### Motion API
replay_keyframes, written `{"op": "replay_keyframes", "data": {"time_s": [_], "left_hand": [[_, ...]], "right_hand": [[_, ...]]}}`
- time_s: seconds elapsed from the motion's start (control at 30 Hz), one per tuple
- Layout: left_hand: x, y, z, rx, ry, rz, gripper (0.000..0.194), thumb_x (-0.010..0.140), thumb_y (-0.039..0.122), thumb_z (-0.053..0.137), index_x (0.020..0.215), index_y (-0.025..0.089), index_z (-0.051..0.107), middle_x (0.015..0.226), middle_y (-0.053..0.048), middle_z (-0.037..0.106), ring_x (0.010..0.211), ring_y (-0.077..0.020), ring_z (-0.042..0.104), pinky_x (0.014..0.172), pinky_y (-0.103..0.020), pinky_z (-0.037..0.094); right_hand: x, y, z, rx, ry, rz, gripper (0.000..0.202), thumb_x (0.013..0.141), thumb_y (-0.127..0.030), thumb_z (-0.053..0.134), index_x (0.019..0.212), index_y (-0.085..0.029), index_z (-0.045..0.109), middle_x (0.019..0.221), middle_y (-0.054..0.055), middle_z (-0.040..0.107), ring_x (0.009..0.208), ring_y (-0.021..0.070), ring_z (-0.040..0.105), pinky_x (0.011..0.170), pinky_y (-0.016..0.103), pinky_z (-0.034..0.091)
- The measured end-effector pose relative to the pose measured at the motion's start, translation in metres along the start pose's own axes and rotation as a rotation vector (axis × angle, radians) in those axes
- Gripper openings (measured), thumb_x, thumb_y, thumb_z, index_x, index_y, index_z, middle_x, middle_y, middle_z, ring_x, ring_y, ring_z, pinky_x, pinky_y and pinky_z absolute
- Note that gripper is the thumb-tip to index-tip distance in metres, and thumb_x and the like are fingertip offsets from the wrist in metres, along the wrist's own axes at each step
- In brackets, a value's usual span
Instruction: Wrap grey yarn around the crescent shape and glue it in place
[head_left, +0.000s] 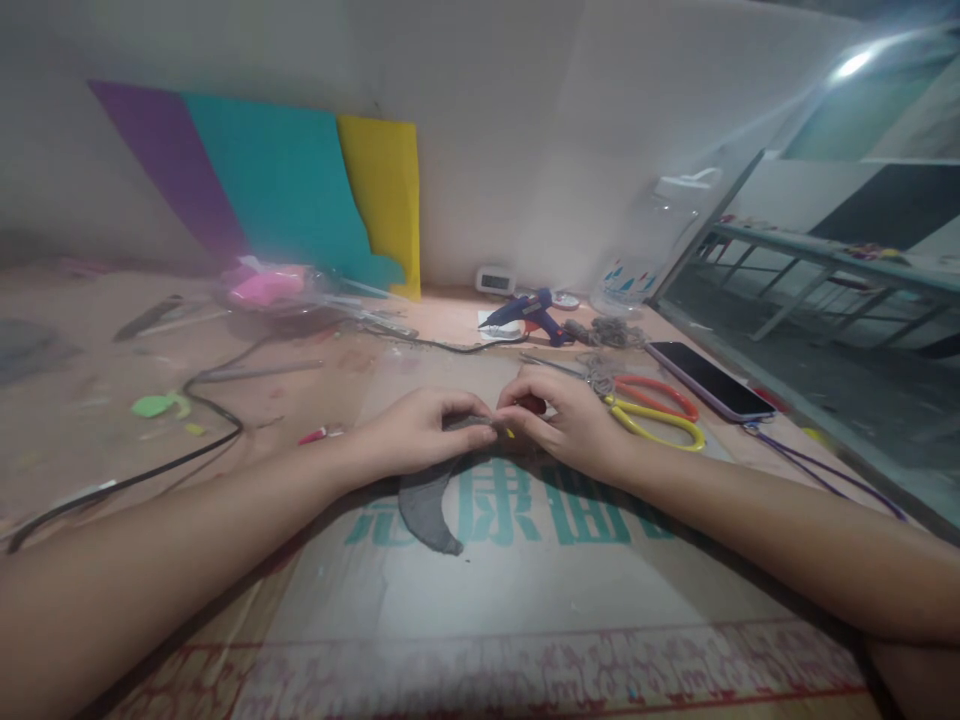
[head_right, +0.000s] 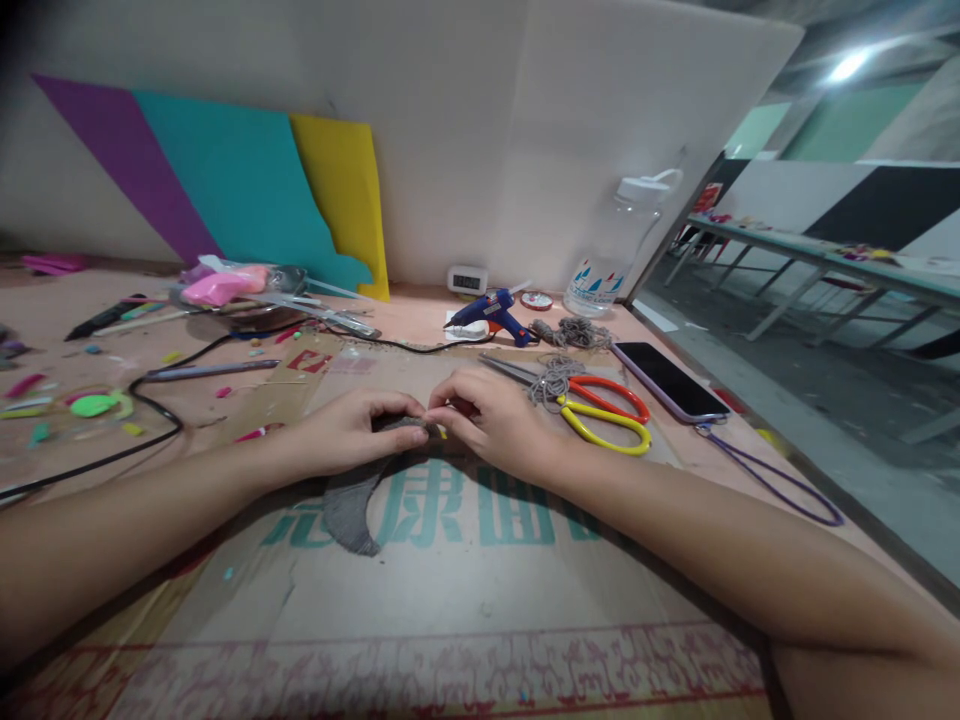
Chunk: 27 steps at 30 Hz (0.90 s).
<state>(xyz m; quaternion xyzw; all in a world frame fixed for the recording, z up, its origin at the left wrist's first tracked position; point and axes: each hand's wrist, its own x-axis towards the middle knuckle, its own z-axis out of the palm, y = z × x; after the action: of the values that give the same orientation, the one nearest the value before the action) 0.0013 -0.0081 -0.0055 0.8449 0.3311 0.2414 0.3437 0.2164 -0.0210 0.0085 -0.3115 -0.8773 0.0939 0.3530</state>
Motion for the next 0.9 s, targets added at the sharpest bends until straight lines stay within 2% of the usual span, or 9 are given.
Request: {"op": "replay_keyframes", "data": {"time_s": [0.2, 0.4, 0.57, 0.7, 0.83, 0.9], "left_hand": [[0.001, 0.001, 0.0, -0.02, -0.016, 0.01, 0.029, 0.088, 0.044, 0.058, 0.098, 0.021, 0.074, 0.088, 0.0, 0.074, 0.08, -0.0181, 0.065, 0.077, -0.026, 0.049], [0.0, 0.003, 0.001, -0.033, -0.037, 0.002, 0.035, 0.089, 0.048, 0.055, 0.1, 0.02, 0.073, 0.089, -0.001, 0.075, 0.081, -0.0185, 0.066, 0.076, -0.025, 0.049], [-0.001, 0.002, 0.0, -0.015, -0.038, 0.027, 0.03, 0.089, 0.043, 0.057, 0.102, 0.02, 0.072, 0.094, 0.0, 0.075, 0.085, -0.0181, 0.066, 0.079, -0.025, 0.049], [-0.001, 0.003, 0.0, -0.033, -0.033, 0.016, 0.027, 0.09, 0.041, 0.056, 0.096, 0.019, 0.071, 0.092, 0.0, 0.074, 0.084, -0.0165, 0.066, 0.079, -0.025, 0.048], [-0.002, 0.004, -0.001, -0.041, 0.015, -0.023, 0.025, 0.091, 0.04, 0.055, 0.091, 0.019, 0.069, 0.087, 0.0, 0.073, 0.083, -0.0169, 0.066, 0.076, -0.025, 0.048], [-0.002, 0.005, -0.001, -0.048, 0.065, -0.06, 0.026, 0.091, 0.041, 0.055, 0.089, 0.018, 0.068, 0.086, 0.0, 0.073, 0.082, -0.0173, 0.066, 0.075, -0.026, 0.048]], "right_hand": [[0.0, -0.001, 0.0, -0.021, 0.001, -0.075, 0.025, 0.096, -0.037, 0.056, 0.083, -0.017, 0.064, 0.072, 0.001, 0.06, 0.068, 0.0127, 0.053, 0.065, 0.025, 0.042], [0.0, -0.005, -0.001, -0.03, -0.014, -0.115, 0.026, 0.097, -0.035, 0.053, 0.083, -0.017, 0.064, 0.073, 0.002, 0.061, 0.068, 0.013, 0.054, 0.066, 0.025, 0.043], [0.002, -0.001, 0.002, -0.004, -0.035, -0.01, 0.016, 0.094, -0.029, 0.06, 0.084, -0.017, 0.065, 0.075, 0.002, 0.062, 0.069, 0.0126, 0.055, 0.066, 0.024, 0.043], [0.003, 0.008, 0.004, 0.02, -0.042, 0.053, 0.011, 0.093, -0.02, 0.058, 0.087, -0.016, 0.066, 0.082, 0.003, 0.063, 0.075, 0.0133, 0.057, 0.069, 0.025, 0.044], [0.003, 0.012, 0.002, 0.006, 0.076, 0.114, 0.014, 0.093, -0.018, 0.054, 0.104, -0.016, 0.063, 0.102, 0.008, 0.062, 0.08, 0.0143, 0.057, 0.071, 0.026, 0.046], [0.002, 0.011, -0.001, 0.018, 0.133, 0.161, 0.012, 0.093, -0.021, 0.054, 0.102, -0.016, 0.06, 0.097, 0.007, 0.062, 0.076, 0.0142, 0.056, 0.068, 0.026, 0.045]]}}
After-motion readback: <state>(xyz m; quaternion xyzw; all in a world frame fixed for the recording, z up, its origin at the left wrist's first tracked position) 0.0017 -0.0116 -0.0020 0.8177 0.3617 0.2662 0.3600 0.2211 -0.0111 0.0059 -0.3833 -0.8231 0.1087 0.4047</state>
